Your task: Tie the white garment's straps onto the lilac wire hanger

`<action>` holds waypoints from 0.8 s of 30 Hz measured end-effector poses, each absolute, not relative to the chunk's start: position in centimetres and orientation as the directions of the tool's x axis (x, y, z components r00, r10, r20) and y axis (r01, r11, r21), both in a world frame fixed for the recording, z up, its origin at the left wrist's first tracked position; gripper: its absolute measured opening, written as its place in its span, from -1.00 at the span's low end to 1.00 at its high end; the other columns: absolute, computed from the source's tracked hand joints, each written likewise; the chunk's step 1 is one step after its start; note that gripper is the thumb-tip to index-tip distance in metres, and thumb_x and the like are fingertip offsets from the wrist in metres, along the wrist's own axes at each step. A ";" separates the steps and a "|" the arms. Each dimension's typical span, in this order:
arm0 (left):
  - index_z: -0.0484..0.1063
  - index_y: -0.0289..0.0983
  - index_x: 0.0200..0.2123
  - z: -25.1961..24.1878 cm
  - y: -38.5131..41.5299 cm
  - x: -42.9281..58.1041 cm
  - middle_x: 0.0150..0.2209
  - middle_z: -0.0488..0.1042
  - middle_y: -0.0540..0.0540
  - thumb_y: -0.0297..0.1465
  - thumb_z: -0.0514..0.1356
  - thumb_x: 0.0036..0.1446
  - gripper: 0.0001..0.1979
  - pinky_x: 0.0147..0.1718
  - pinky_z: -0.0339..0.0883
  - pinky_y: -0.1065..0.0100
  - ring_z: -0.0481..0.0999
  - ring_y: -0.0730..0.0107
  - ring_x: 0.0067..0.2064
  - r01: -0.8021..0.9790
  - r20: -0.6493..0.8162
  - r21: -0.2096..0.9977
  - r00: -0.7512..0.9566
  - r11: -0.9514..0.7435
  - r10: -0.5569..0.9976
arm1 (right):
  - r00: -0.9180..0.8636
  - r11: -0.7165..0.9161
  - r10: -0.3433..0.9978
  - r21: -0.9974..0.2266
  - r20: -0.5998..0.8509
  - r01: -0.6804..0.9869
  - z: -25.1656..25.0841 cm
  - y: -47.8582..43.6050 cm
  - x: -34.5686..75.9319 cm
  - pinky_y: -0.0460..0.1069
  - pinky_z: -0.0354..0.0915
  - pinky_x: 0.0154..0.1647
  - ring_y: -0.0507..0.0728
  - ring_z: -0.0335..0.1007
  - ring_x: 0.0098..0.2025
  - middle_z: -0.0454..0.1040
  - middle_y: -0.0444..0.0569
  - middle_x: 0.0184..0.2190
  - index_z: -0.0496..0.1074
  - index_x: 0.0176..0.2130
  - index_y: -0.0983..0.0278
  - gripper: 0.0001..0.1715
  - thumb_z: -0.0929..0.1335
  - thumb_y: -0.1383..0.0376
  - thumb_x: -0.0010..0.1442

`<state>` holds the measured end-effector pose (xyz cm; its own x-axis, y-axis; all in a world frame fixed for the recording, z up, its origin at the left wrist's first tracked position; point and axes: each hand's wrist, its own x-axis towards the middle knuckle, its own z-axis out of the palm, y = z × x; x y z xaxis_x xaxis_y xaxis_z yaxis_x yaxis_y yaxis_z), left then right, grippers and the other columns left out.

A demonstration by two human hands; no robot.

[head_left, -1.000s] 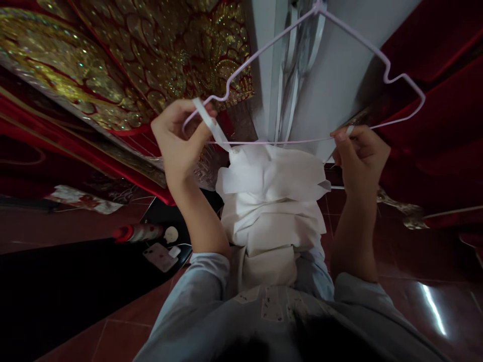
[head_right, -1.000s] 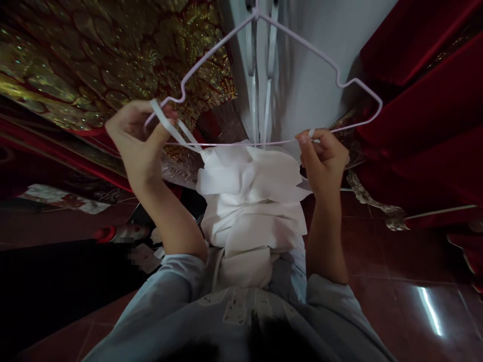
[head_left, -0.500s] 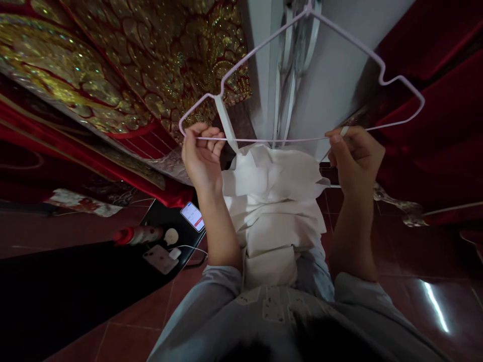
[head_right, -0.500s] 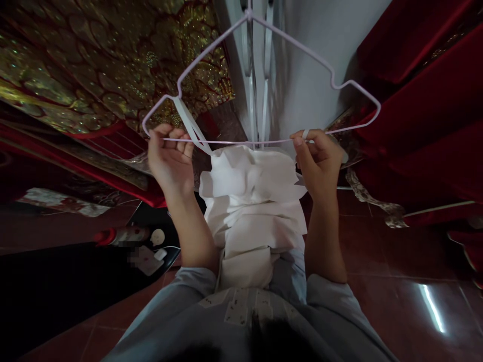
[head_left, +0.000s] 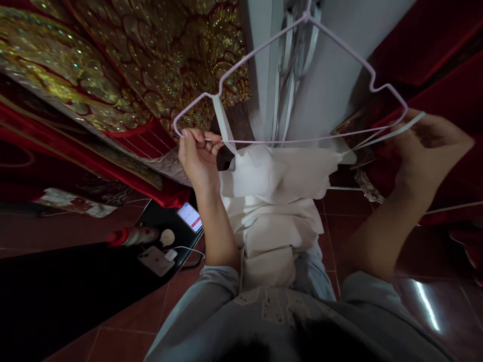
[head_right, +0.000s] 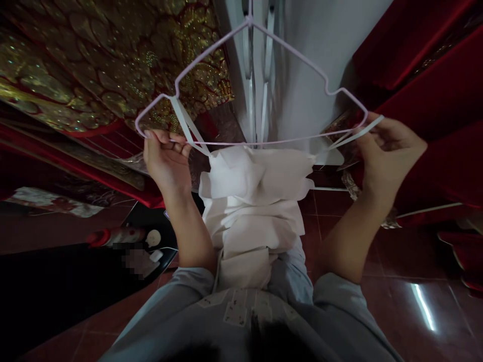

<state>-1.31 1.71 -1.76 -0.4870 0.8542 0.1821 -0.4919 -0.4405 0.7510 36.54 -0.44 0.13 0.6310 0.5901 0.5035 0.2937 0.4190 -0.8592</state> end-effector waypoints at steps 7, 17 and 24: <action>0.33 -0.13 -0.43 -1.4 1.6 -1.0 -0.44 0.56 -0.08 0.11 0.37 0.62 -0.36 -0.32 0.55 0.31 0.60 0.25 -0.38 -0.451 0.158 0.790 -0.505 -0.415 0.849 | 0.288 0.503 0.724 -0.765 0.627 0.402 3.4 1.7 34.6 0.09 0.42 -0.11 0.15 0.52 -0.19 0.77 -0.02 -0.15 0.77 -0.21 0.09 -0.61 0.72 0.49 0.02; 0.39 -0.13 -0.40 -2.3 1.9 -1.3 -0.43 0.58 -0.08 0.03 0.32 0.68 -0.41 -0.29 0.57 0.34 0.60 0.26 -0.36 -0.457 0.184 0.767 -0.516 -0.451 0.837 | 0.158 0.496 0.550 -0.473 0.820 0.729 0.6 5.1 36.0 0.09 0.30 0.00 0.14 0.34 -0.07 0.41 -0.11 -0.06 0.45 -0.02 0.15 -0.03 0.83 0.25 -0.34; 0.44 -0.11 -0.37 -3.7 1.9 -1.2 -0.38 0.61 -0.10 0.08 0.45 0.55 -0.46 -0.25 0.59 0.27 0.63 0.20 -0.32 -0.435 0.293 0.732 -0.495 -0.525 0.818 | 0.157 0.690 0.140 -0.210 0.978 0.693 -0.5 3.0 33.3 0.18 0.34 0.08 0.23 0.38 -0.02 0.38 0.01 -0.05 0.54 0.05 0.15 -0.35 0.55 -0.25 0.28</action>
<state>-1.16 1.91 -3.69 -0.4955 0.8179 0.2926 -0.4348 -0.5251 0.7316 33.28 3.03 -0.45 0.1574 0.1399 0.9776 0.6927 0.6899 -0.2103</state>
